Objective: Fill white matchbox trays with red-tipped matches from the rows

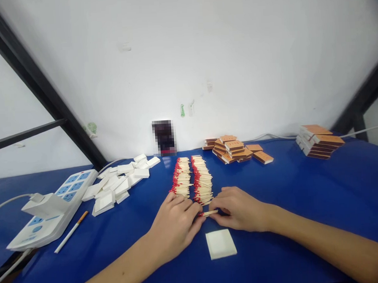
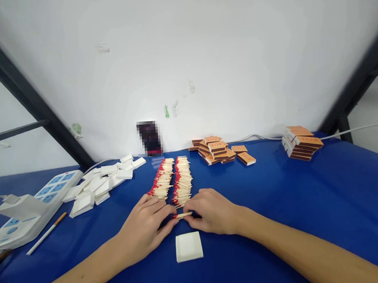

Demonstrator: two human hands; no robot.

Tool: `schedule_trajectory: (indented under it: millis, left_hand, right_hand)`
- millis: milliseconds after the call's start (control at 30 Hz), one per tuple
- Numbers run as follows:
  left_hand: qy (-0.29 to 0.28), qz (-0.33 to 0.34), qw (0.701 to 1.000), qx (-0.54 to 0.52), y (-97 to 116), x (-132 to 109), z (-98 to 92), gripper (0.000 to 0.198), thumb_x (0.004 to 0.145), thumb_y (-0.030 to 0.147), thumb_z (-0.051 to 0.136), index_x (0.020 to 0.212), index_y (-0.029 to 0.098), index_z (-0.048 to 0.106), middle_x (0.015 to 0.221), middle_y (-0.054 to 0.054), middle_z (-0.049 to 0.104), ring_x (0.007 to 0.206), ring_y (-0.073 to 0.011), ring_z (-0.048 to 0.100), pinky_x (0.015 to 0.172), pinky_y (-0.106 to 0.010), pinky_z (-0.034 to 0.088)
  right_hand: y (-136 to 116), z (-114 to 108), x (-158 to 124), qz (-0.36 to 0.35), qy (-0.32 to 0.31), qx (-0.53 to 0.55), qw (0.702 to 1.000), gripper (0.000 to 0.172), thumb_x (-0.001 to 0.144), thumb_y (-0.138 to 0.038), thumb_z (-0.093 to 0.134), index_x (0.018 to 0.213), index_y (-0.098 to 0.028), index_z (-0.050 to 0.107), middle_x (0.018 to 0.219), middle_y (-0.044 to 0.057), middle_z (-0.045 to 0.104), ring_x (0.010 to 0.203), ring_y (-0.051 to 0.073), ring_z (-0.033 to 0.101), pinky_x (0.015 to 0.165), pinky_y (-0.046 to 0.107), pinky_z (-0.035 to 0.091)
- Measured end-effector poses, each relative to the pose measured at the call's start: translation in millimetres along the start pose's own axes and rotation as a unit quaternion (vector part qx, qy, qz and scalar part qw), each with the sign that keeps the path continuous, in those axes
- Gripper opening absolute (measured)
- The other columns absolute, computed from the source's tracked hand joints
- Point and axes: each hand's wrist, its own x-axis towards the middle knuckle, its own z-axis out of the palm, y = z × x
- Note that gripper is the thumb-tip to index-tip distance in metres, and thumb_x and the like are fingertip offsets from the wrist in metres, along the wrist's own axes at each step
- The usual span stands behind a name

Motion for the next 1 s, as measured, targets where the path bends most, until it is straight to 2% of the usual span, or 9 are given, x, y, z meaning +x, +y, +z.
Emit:
schedule_trajectory:
  millis: [200,467,667,1000]
  left_hand:
    - [-0.018,0.013,1.000,0.013,0.3,0.9,1.5,0.012,0.098,0.025,0.056,0.091,0.019,0.064,0.081,-0.001,0.065,0.080,-0.0219,0.057,0.078,-0.036,0.035]
    - [-0.008,0.010,1.000,-0.011,1.1,2.4,4.2,0.012,0.097,0.021,0.055,0.089,0.017,0.063,0.081,-0.003,0.065,0.080,-0.0224,0.058,0.077,-0.036,0.041]
    - [-0.040,0.001,0.999,-0.013,3.0,3.7,2.9,0.015,0.100,0.021,0.051,0.092,0.017,0.063,0.081,-0.003,0.066,0.080,-0.0229,0.060,0.078,-0.037,0.044]
    - [-0.057,-0.004,0.998,0.002,4.8,4.0,0.9,0.013,0.099,0.019,0.051,0.092,0.017,0.061,0.083,-0.004,0.066,0.081,-0.0233,0.061,0.079,-0.037,0.045]
  right_hand:
    - [-1.9,-1.3,-0.4,0.001,0.002,-0.003,1.000,0.015,0.090,-0.022,0.056,0.078,-0.020,0.064,0.061,-0.004,0.061,0.055,0.010,0.047,0.066,0.025,0.032]
    - [0.5,-0.8,0.1,-0.015,0.001,-0.012,1.000,0.012,0.088,-0.020,0.058,0.077,-0.020,0.063,0.062,-0.005,0.061,0.056,0.010,0.047,0.068,0.026,0.031]
    - [-2.4,-2.6,-0.3,-0.003,-0.004,-0.012,1.000,0.012,0.089,-0.021,0.057,0.080,-0.020,0.065,0.065,-0.004,0.064,0.058,0.010,0.050,0.068,0.027,0.031]
    - [-4.6,0.1,2.4,0.022,-0.015,-0.032,0.999,0.012,0.089,-0.022,0.057,0.079,-0.020,0.064,0.062,-0.002,0.063,0.058,0.012,0.050,0.069,0.027,0.033]
